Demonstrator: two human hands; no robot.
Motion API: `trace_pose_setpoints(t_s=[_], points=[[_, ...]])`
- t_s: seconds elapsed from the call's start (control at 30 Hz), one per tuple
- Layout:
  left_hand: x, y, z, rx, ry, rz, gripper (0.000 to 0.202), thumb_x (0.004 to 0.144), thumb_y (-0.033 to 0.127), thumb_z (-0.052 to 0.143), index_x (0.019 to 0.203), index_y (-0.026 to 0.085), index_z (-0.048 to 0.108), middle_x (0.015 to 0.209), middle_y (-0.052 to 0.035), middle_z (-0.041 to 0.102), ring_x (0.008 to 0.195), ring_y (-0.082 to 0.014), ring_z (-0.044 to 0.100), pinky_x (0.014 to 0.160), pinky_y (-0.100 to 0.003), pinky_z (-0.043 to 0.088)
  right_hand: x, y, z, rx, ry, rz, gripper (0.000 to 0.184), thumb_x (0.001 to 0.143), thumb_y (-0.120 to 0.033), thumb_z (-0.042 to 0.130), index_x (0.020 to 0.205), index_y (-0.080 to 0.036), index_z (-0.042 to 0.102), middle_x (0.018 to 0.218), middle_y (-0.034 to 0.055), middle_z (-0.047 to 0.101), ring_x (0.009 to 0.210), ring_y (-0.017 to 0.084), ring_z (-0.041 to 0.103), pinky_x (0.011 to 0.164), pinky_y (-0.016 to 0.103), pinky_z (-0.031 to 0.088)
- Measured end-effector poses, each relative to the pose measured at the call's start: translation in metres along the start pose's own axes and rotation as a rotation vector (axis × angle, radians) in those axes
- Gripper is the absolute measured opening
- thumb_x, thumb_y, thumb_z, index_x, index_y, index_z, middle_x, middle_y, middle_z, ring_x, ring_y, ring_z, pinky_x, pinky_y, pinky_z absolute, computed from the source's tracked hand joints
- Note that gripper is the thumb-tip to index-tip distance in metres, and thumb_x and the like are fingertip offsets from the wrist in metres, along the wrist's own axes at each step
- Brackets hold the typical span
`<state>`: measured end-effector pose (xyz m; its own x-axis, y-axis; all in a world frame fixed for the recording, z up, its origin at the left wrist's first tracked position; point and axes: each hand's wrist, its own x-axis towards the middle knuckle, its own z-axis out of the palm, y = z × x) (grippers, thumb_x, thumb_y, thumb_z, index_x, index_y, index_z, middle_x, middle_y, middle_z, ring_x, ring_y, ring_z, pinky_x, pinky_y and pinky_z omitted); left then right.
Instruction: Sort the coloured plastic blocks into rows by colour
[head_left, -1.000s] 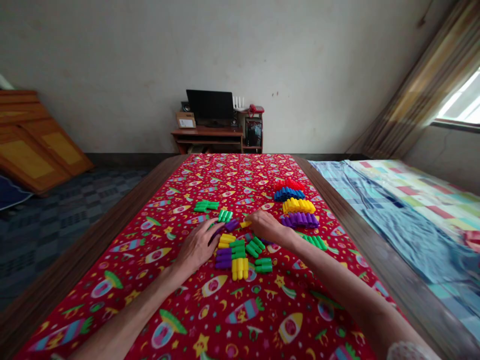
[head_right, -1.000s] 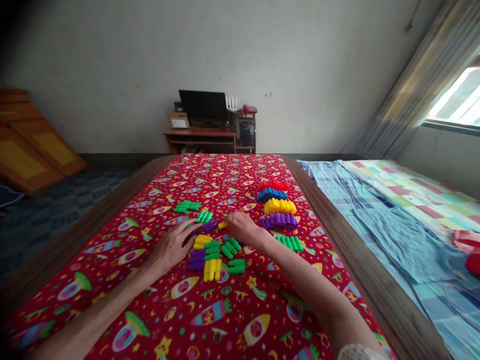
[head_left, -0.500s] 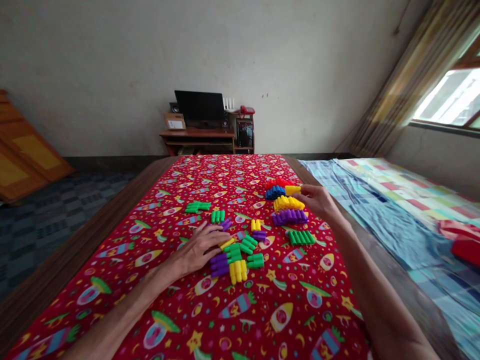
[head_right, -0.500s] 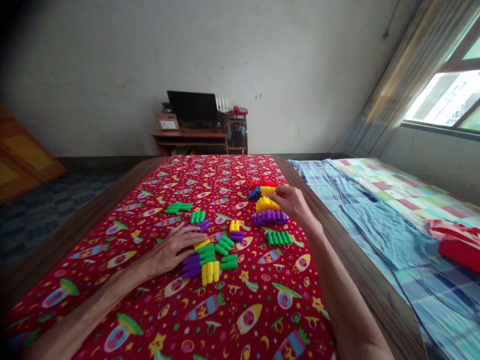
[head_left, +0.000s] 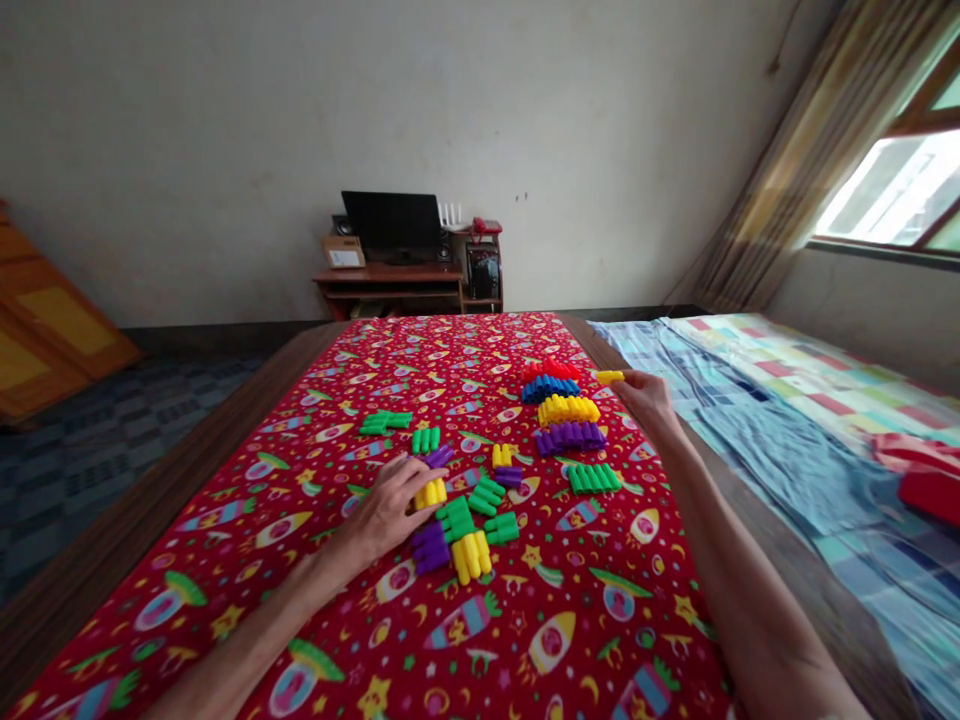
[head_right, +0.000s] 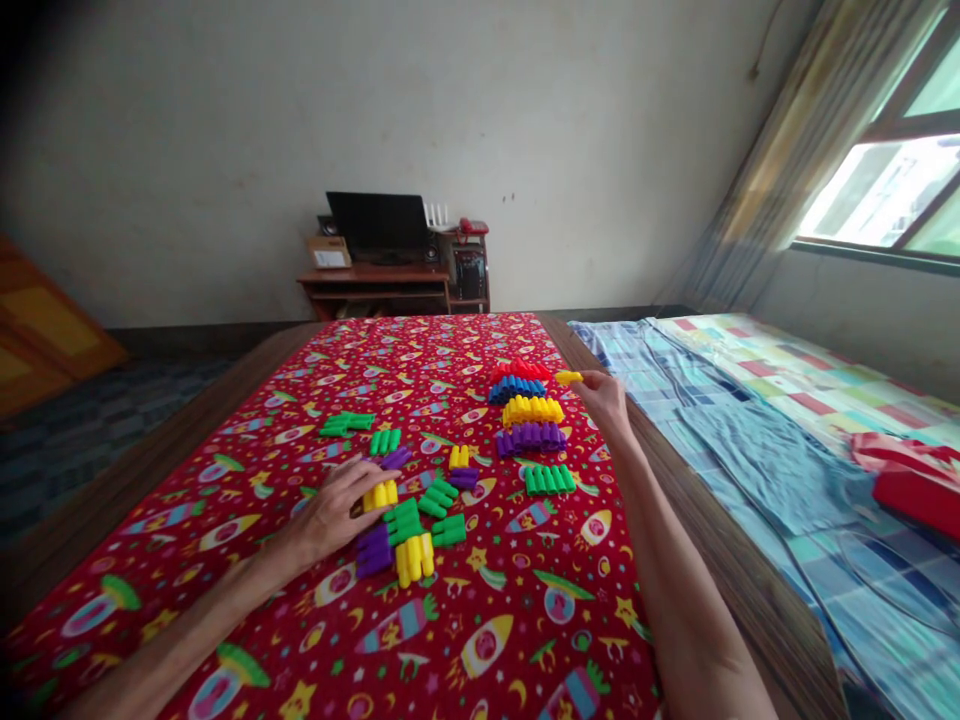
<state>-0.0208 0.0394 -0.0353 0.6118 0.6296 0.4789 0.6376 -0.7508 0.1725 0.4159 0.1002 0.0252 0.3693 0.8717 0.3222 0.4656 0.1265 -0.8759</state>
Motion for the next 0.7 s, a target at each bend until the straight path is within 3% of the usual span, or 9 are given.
trace_pose_setpoints(t_s=[0.13, 0.33, 0.53, 0.7], points=[[-0.004, -0.005, 0.007, 0.036, 0.098, -0.029, 0.040, 0.093, 0.041, 0.052, 0.128, 0.022, 0.058, 0.106, -0.0074, 0.067, 0.102, -0.0237, 0.062, 0.094, -0.037, 0.051, -0.001, 0.009, -0.002, 0.032, -0.035, 0.063, 0.042, 0.063, -0.045, 0.065, 0.083, -0.009, 0.074, 0.065, 0.0041, 0.066, 0.056, 0.013, 0.053, 0.053, 0.024, 0.041], [-0.011, -0.007, 0.014, 0.093, 0.066, -0.045, 0.048, 0.094, 0.046, 0.050, 0.136, 0.023, 0.052, 0.119, -0.0090, 0.068, 0.113, -0.0274, 0.059, 0.098, -0.043, 0.049, 0.002, 0.001, -0.005, 0.092, -0.082, 0.006, 0.048, 0.067, -0.057, 0.066, 0.080, -0.011, 0.071, 0.064, 0.0042, 0.063, 0.054, 0.011, 0.049, 0.052, 0.024, 0.038], [-0.008, -0.002, 0.010, 0.098, 0.070, -0.011, 0.044, 0.096, 0.044, 0.047, 0.134, 0.021, 0.053, 0.112, -0.0090, 0.069, 0.109, -0.0260, 0.061, 0.097, -0.041, 0.050, 0.019, -0.017, 0.011, -0.162, -0.405, -0.083, 0.052, 0.067, -0.064, 0.060, 0.065, -0.013, 0.067, 0.051, -0.0008, 0.049, 0.048, 0.009, 0.039, 0.048, 0.024, 0.028], [-0.006, -0.001, 0.007, 0.108, 0.079, 0.023, 0.045, 0.097, 0.045, 0.046, 0.133, 0.020, 0.054, 0.111, -0.0087, 0.070, 0.108, -0.0256, 0.061, 0.097, -0.040, 0.050, 0.035, -0.025, 0.024, -0.340, -0.651, -0.163, 0.049, 0.069, -0.062, 0.054, 0.056, -0.015, 0.058, 0.050, -0.0021, 0.044, 0.050, 0.009, 0.038, 0.049, 0.025, 0.027]])
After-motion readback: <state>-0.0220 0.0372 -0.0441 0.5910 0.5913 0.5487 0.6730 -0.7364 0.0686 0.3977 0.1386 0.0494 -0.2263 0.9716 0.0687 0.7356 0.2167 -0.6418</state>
